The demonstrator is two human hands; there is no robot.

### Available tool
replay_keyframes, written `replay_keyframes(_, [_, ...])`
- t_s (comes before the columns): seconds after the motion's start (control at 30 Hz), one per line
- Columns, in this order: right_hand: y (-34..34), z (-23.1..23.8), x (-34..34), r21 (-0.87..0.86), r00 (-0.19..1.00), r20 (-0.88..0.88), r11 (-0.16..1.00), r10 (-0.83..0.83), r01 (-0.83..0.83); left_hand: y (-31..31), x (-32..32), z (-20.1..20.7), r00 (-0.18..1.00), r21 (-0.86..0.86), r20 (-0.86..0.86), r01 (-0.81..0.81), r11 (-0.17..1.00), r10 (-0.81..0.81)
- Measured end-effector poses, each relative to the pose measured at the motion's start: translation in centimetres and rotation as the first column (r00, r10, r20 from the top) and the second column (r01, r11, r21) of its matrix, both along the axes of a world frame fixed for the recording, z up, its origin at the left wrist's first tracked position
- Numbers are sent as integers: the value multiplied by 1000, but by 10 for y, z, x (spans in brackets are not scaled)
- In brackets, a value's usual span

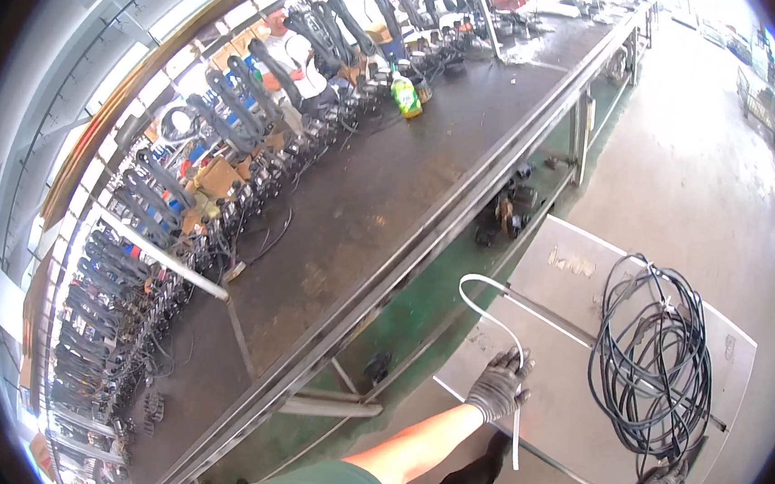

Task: The person unwinds a black power cable from a metal base, moves the base through a warehouse environment to an assembly line, and then pulls the cable and a white tube through a hole in the metal surface.

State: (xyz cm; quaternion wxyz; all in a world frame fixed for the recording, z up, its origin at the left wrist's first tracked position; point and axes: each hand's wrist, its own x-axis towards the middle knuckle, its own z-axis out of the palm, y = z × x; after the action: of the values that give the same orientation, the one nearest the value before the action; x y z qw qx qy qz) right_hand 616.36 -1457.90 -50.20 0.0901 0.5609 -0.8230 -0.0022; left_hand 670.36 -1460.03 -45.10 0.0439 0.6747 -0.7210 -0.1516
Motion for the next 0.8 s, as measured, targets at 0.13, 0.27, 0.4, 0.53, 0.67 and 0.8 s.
replay_keyframes(0.13, [-95,-4,10,-13,998,69,1000,6,-5,-84,3,-7,999,10,40,6,1000,-7])
replay_keyframes(0.27, [-185,-2,7,-12,999,22,1000,26,-26,-157,-1,-9,998,7,49,-36,999,36])
replay_keyframes(0.4, [-267,-13,0,-16,998,30,998,62,-61,-215,-1,-5,997,24,59,-57,998,56])
replay_keyframes(0.53, [-339,-2,24,0,995,39,996,93,-93,-264,6,-4,992,25,89,-96,995,93])
replay_keyframes(0.67, [-389,-10,23,-45,984,54,985,168,-166,-299,7,3,989,109,89,-127,986,118])
replay_keyframes(0.8, [-444,-13,20,-23,976,71,978,207,-206,-328,4,-2,978,108,129,-181,977,167])
